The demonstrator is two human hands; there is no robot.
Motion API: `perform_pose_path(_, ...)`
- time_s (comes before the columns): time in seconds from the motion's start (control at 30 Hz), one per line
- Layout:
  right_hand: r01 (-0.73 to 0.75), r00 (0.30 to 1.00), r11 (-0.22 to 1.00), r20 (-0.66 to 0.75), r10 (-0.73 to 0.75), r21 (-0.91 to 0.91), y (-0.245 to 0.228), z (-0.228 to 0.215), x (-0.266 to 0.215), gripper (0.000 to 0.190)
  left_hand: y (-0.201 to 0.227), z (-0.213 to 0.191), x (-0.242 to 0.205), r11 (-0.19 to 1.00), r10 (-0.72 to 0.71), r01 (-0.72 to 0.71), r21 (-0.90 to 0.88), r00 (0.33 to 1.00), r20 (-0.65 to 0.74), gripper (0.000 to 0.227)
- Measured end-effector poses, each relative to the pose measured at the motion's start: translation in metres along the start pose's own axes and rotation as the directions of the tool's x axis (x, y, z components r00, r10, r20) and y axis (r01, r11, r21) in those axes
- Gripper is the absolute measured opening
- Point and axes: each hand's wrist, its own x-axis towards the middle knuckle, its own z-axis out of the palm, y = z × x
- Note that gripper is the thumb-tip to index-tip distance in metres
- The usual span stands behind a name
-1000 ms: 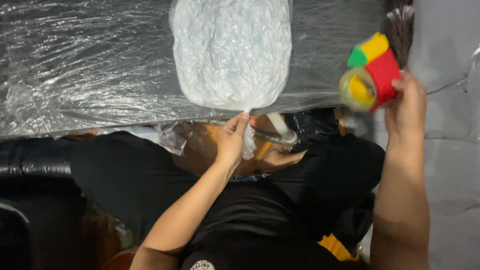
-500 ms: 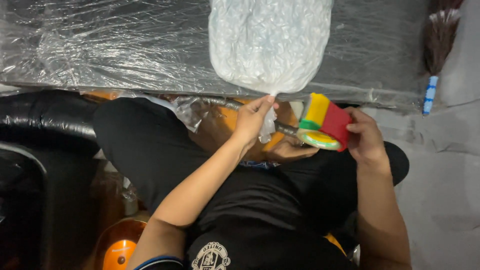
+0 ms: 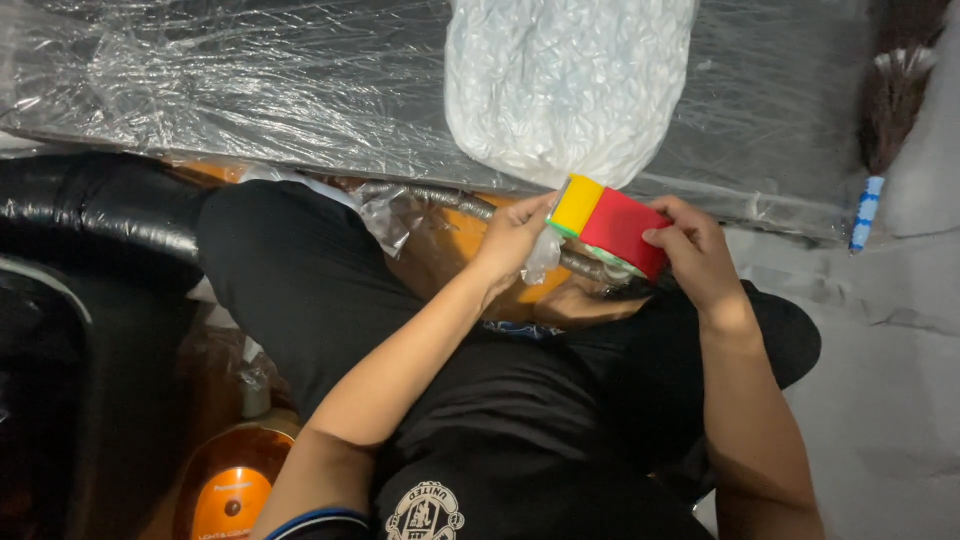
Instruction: Wrapping a foam cushion in plastic and securing it with tape after rolling it tightly.
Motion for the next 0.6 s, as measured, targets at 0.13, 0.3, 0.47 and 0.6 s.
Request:
perform_pose_path(0.13,-0.006,1.000,0.972,0.003,0.007,-0.237,-0.010,0.000,-0.001,0.025,-0.009,-0.005,0.008,1.000,0.021,-0.022,0.006,0.999,0.031,0.031)
perform_pose_path(0.3,0.089,0.996,0.905,0.056,-0.072,-0.416,-0.028,0.000,-0.008,0.024,-0.011,-0.007,0.014,1.000,0.016,-0.016,-0.002,0.998,0.068,0.033)
perform_pose_path(0.47,0.074,0.997,0.870,0.052,-0.056,-0.488,-0.044,0.004,-0.013,0.026,-0.013,-0.017,0.017,0.997,0.008,-0.017,0.073,0.994,0.112,0.034)
perform_pose_path(0.6,0.083,0.996,0.857,0.052,-0.066,-0.508,-0.052,0.004,-0.015,0.026,-0.021,-0.014,0.020,0.998,-0.041,0.047,-0.035,0.988,0.149,0.034)
